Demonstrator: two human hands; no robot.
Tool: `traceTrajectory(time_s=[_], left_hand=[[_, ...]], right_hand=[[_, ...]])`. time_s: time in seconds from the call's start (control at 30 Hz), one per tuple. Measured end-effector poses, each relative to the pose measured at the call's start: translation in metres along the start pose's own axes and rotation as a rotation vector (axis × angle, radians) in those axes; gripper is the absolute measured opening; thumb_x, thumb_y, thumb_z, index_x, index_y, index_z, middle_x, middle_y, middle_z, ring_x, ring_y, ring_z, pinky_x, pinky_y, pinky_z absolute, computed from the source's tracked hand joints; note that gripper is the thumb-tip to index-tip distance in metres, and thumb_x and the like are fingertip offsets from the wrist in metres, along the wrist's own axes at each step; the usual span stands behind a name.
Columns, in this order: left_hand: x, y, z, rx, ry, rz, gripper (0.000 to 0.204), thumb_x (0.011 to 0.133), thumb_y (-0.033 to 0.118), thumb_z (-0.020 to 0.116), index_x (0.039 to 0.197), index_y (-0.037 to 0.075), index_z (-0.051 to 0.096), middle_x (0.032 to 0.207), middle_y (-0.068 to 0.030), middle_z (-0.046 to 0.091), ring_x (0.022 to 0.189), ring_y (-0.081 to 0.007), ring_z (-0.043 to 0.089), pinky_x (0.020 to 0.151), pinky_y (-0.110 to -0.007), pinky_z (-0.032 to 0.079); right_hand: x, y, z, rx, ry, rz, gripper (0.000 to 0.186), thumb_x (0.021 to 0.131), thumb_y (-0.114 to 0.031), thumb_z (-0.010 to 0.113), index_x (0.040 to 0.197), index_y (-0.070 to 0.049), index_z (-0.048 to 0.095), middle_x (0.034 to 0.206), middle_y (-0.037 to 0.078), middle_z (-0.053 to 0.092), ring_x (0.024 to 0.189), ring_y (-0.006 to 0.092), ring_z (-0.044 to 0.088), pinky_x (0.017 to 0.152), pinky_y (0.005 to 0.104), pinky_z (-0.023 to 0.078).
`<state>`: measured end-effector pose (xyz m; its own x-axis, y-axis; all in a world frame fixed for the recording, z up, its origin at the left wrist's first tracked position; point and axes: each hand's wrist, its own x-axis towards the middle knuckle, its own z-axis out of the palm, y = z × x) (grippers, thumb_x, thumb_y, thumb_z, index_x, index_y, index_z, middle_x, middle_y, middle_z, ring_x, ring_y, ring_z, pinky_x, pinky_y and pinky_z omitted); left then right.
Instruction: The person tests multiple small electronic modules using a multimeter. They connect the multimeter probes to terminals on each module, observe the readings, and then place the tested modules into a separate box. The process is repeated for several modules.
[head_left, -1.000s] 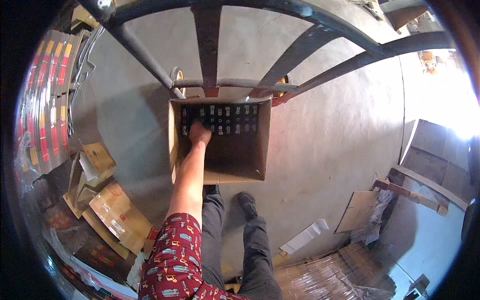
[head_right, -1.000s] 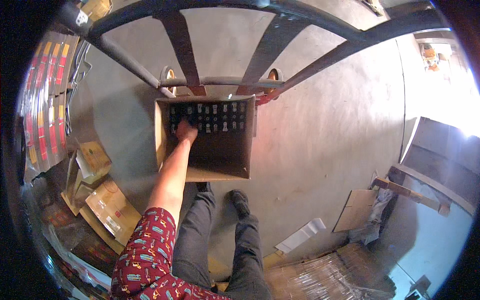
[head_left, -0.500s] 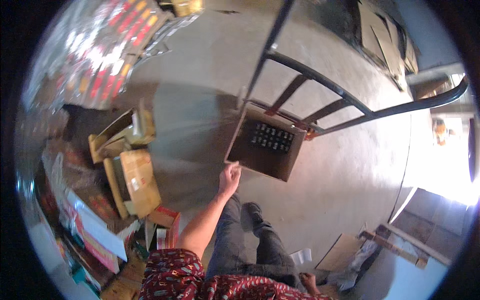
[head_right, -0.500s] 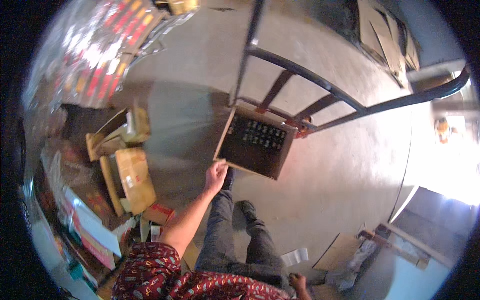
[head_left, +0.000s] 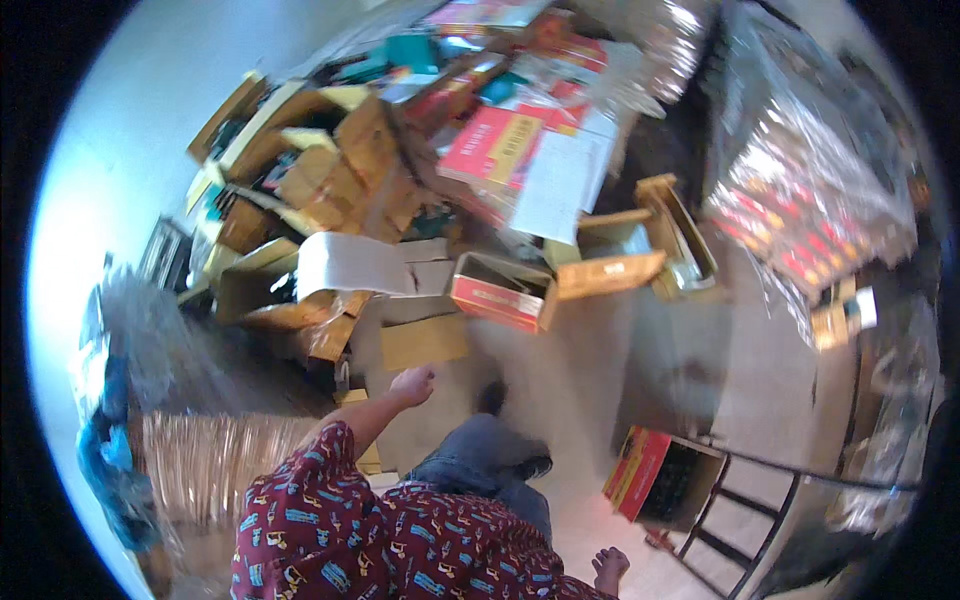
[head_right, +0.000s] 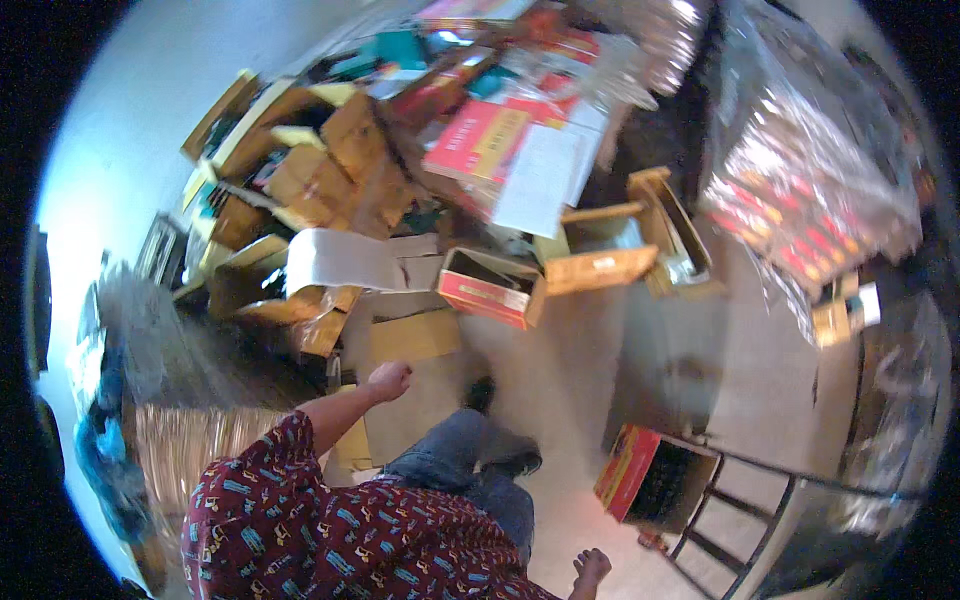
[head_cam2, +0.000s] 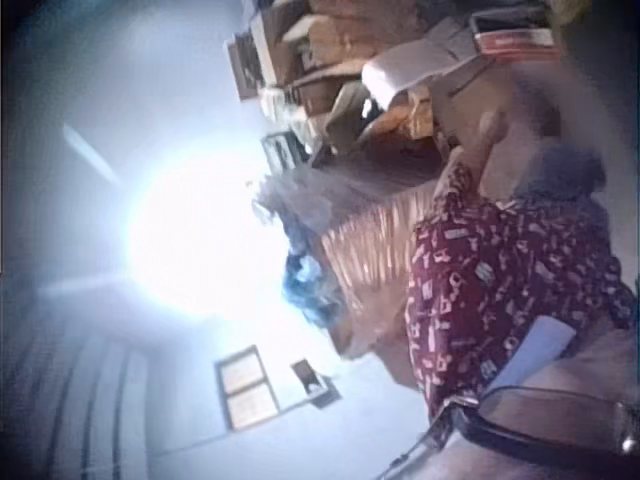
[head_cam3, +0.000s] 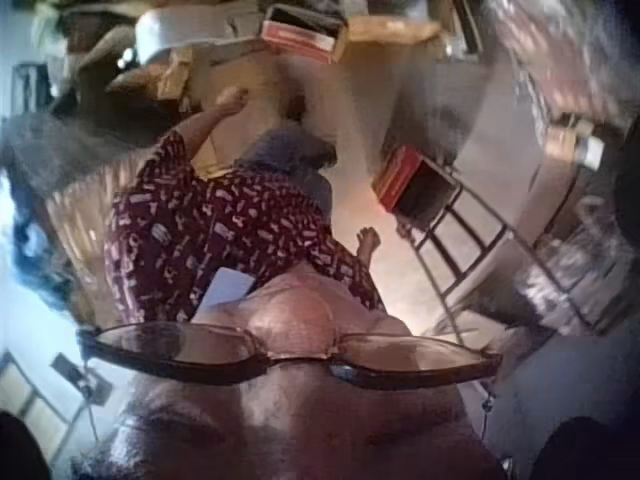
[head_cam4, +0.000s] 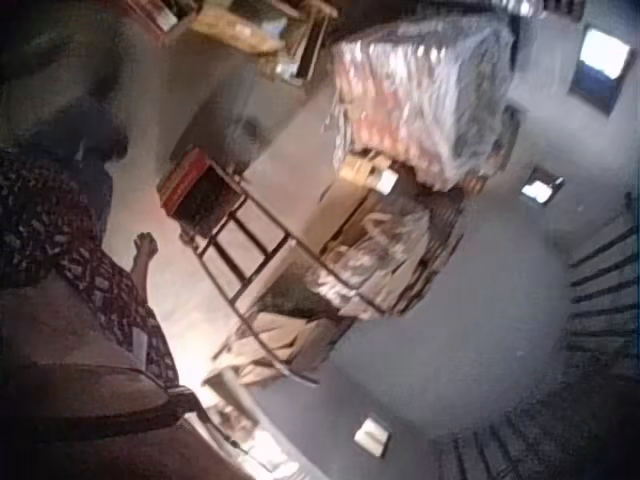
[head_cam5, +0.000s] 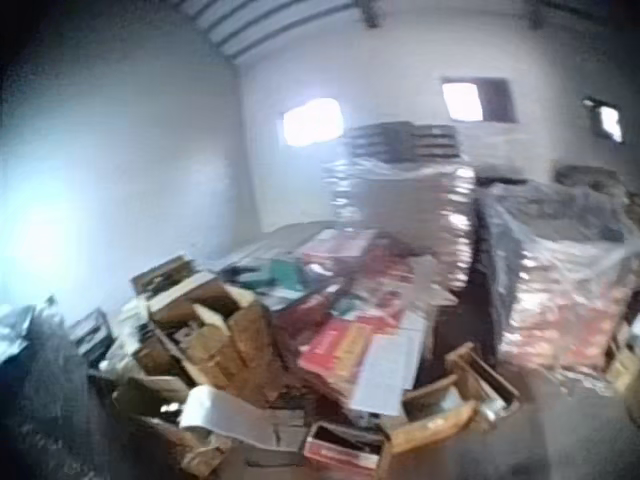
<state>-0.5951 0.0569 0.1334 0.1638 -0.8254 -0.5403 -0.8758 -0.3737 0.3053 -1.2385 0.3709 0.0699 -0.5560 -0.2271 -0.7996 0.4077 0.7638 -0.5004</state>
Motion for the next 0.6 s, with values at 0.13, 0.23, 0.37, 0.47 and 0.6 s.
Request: traceTrajectory(time_s=[0.13, 0.23, 0.37, 0.47, 0.6], left_hand=[[-0.079, -0.125, 0.042, -0.184, -0.138, -0.308, 0.035, 0.086, 0.021, 0.062, 0.115, 0.007, 0.075, 0.115, -0.0238, 0.074, 0.110, -0.0399, 0.072, 0.093, -0.051, 0.058], [-0.109, -0.148, 0.052, -0.262, -0.162, -0.384, 0.031, 0.085, 0.022, 0.061, 0.106, 0.006, 0.078, 0.104, -0.0237, 0.076, 0.101, -0.0407, 0.074, 0.089, -0.050, 0.059], [-0.136, -0.248, 0.061, -0.265, -0.188, -0.323, 0.027, 0.086, 0.024, 0.059, 0.093, 0.006, 0.078, 0.094, -0.0232, 0.076, 0.093, -0.0401, 0.075, 0.084, -0.049, 0.059], [-0.114, -0.279, 0.051, -0.496, 0.060, -0.394, 0.026, 0.086, 0.023, 0.059, 0.092, 0.006, 0.078, 0.092, -0.0232, 0.075, 0.090, -0.0389, 0.075, 0.080, -0.047, 0.058], [-0.093, -0.295, 0.002, -0.686, 0.245, -0.499, 0.026, 0.087, 0.022, 0.063, 0.101, 0.008, 0.079, 0.093, -0.0205, 0.076, 0.088, -0.0354, 0.075, 0.078, -0.044, 0.058]], right_hand=[[0.019, -0.079, 0.099, -0.143, -0.157, -0.118, 0.022, 0.097, -0.011, 0.060, 0.118, -0.004, 0.059, 0.093, 0.014, 0.068, 0.073, 0.0264, 0.069, 0.058, 0.0396, 0.060], [0.006, -0.121, 0.183, -0.175, -0.275, -0.178, 0.022, 0.100, -0.007, 0.059, 0.121, -0.001, 0.058, 0.092, 0.012, 0.068, 0.074, 0.0250, 0.070, 0.058, 0.0394, 0.061], [-0.065, -0.130, 0.352, -0.487, -0.506, -0.258, 0.025, 0.100, -0.007, 0.060, 0.124, 0.002, 0.062, 0.096, 0.013, 0.070, 0.081, 0.0261, 0.073, 0.063, 0.0389, 0.063], [-0.119, -0.135, 0.471, -0.701, -0.713, -0.423, 0.026, 0.100, -0.009, 0.064, 0.124, 0.001, 0.066, 0.103, 0.013, 0.072, 0.089, 0.0255, 0.075, 0.072, 0.0369, 0.064], [-0.230, -0.157, 0.625, -0.848, -0.933, -0.591, 0.027, 0.098, -0.010, 0.068, 0.121, 0.005, 0.067, 0.109, 0.012, 0.073, 0.091, 0.0211, 0.075, 0.075, 0.0347, 0.063]])
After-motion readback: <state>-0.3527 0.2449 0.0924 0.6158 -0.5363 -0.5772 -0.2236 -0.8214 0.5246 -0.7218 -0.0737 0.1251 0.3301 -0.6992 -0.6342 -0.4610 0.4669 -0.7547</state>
